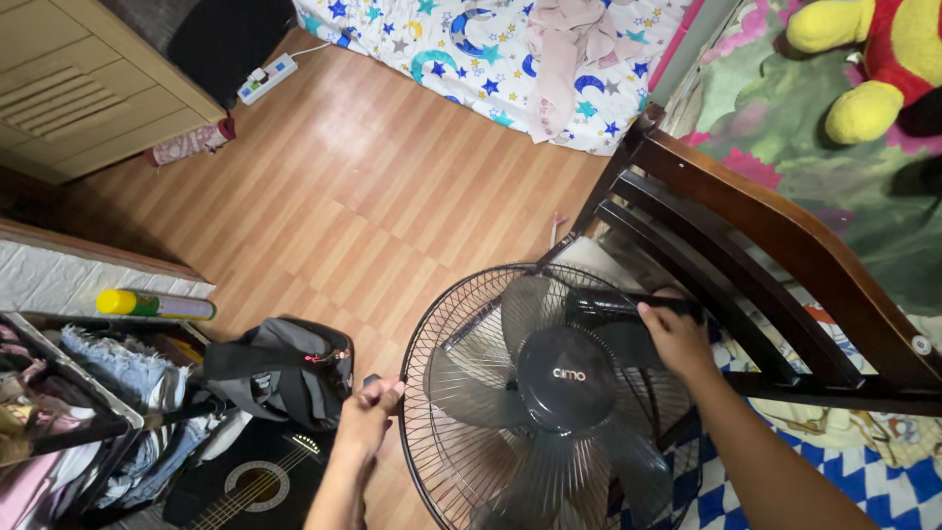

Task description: The person assembles a black table fan by attaching the front grille to the fan head. They repeatedly align and press the grille onto the fan, checking the fit and adjusting the position throughout the process.

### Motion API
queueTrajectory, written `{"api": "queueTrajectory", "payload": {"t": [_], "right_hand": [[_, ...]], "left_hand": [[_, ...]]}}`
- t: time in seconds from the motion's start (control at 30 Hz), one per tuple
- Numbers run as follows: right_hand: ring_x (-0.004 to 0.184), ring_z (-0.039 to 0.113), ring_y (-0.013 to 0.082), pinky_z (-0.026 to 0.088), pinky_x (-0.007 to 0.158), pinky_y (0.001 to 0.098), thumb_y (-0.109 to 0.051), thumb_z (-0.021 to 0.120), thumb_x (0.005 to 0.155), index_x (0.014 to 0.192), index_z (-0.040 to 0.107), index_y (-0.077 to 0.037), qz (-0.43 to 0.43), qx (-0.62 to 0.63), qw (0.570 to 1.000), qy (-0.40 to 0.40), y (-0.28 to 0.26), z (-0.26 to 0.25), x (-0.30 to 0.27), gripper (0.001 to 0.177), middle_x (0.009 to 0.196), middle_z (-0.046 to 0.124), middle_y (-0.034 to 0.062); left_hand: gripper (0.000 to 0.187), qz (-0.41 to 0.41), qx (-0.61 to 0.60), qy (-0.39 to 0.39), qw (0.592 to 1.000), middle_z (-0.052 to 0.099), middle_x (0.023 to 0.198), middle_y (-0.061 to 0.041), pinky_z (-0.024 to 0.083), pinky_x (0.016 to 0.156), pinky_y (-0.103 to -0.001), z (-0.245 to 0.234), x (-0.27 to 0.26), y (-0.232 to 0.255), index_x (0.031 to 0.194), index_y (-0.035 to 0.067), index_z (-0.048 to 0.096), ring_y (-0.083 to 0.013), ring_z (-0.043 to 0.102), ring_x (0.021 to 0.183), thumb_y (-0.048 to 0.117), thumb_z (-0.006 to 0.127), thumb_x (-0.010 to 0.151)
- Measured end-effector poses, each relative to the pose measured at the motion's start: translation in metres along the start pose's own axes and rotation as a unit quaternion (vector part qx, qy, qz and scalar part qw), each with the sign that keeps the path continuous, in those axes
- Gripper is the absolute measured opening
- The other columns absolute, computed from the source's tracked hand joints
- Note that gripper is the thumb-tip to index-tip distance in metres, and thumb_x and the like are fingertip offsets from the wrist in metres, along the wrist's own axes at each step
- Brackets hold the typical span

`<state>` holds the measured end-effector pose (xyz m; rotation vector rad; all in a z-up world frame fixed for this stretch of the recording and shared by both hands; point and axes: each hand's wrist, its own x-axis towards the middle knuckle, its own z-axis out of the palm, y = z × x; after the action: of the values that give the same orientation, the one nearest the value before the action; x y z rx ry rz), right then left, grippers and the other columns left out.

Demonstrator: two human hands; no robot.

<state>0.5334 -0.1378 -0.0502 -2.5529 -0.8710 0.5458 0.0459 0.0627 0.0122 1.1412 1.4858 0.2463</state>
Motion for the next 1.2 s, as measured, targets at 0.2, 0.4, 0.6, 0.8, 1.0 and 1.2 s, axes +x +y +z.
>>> {"api": "queueTrajectory", "payload": {"t": [0.2,0.4,0.6,0.8,1.0,1.2], "right_hand": [[0.095,0.070,0.0379,0.054,0.086,0.0441,-0.060,0.055,0.097,0.118,0.074,-0.015,0.040,0.091,0.995,-0.018,0.007,0.002,-0.010,0.054,0.099,0.074,0.0219],[0.093,0.068,0.0336,0.053,0.082,0.0425,-0.052,0.062,0.093,0.117,0.073,-0.013,0.004,0.085,0.995,0.053,0.002,-0.003,-0.032,0.047,0.099,0.071,0.0187],[0.098,0.066,0.0321,0.052,0.086,0.0412,-0.046,0.063,0.097,0.118,0.073,-0.014,-0.041,0.087,0.991,0.098,-0.010,-0.004,-0.046,0.040,0.103,0.068,0.0175],[0.097,0.070,0.0295,0.054,0.087,0.0397,-0.045,0.063,0.098,0.115,0.072,-0.011,0.007,0.166,0.983,0.078,-0.013,-0.023,-0.053,0.039,0.105,0.072,0.0149],[0.097,0.070,0.0289,0.053,0.088,0.0385,-0.042,0.066,0.094,0.120,0.070,-0.009,-0.050,0.157,0.982,0.088,-0.024,-0.011,-0.032,0.042,0.108,0.074,0.0147],[0.107,0.070,0.0316,0.052,0.092,0.0407,-0.043,0.068,0.095,0.122,0.066,-0.008,-0.042,0.139,0.987,0.066,-0.003,0.009,-0.024,0.044,0.112,0.074,0.0161]], "left_hand": [[0.028,-0.069,-0.063,-0.020,0.995,0.076,0.094,0.001,0.052,0.076,-0.030,0.001,-0.005,0.018,0.118,0.012,0.076,-0.0109,0.068,0.086,0.026,0.065,0.096],[0.025,-0.084,-0.110,-0.006,0.990,0.073,0.094,0.001,0.050,0.077,-0.032,0.004,-0.022,0.028,0.117,0.012,0.073,-0.0107,0.065,0.089,0.024,0.064,0.097],[0.028,-0.023,-0.067,0.012,0.997,0.072,0.088,-0.002,0.052,0.071,-0.033,0.006,-0.019,0.020,0.117,0.009,0.074,-0.0128,0.063,0.080,0.025,0.064,0.097],[0.032,0.132,0.015,0.089,0.987,0.075,0.092,-0.006,0.054,0.075,-0.031,0.027,-0.026,0.015,0.117,0.005,0.076,-0.0145,0.066,0.081,0.028,0.066,0.097],[0.030,0.111,0.193,0.122,0.967,0.074,0.100,-0.014,0.056,0.077,-0.034,0.026,-0.043,0.053,0.119,0.015,0.075,-0.0225,0.073,0.080,0.029,0.065,0.095],[0.029,0.176,0.298,0.062,0.936,0.073,0.092,-0.018,0.057,0.077,-0.039,0.009,-0.001,0.068,0.104,0.008,0.072,-0.0285,0.072,0.082,0.033,0.069,0.089]]}}
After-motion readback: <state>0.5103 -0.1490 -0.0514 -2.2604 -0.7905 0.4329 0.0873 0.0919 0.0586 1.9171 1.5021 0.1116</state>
